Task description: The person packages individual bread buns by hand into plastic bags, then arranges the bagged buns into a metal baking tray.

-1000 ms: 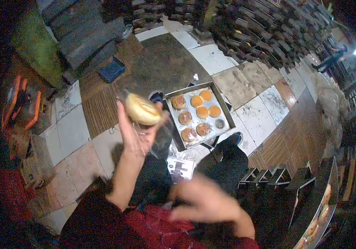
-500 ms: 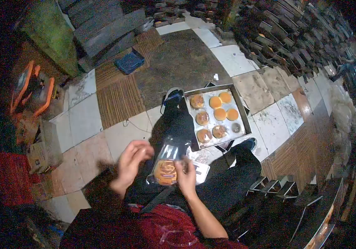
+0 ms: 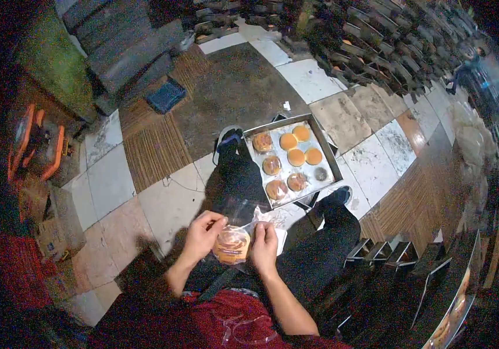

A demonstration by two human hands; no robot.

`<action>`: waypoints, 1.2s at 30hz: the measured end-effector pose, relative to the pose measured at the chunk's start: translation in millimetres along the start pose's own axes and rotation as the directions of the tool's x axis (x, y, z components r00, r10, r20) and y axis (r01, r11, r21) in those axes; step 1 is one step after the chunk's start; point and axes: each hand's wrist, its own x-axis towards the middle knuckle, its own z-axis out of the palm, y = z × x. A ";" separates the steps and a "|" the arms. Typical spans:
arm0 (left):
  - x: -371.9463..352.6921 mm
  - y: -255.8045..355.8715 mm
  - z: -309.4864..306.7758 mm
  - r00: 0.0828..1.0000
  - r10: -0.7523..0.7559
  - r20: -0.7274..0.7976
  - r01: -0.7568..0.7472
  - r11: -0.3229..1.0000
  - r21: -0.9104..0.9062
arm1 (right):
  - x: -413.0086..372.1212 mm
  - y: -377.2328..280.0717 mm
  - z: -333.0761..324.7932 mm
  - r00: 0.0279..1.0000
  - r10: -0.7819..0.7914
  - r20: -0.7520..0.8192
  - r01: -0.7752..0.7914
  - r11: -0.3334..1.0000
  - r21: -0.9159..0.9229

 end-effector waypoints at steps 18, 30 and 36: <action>10.5 -14.4 -0.7 0.884 -0.281 -0.373 0.283 0.958 -0.053 | 17.7 -6.4 15.9 0.998 0.045 -0.047 -0.044 0.999 0.016; 11.3 0.2 -16.8 0.976 -0.210 -0.064 0.194 0.960 -0.201 | 14.8 -27.7 9.3 0.960 0.262 0.095 -0.278 0.926 0.255; 20.6 9.0 -17.0 0.991 -0.127 0.042 0.132 0.983 -0.131 | 11.9 -67.7 5.0 0.972 -0.224 0.065 0.232 0.955 -0.187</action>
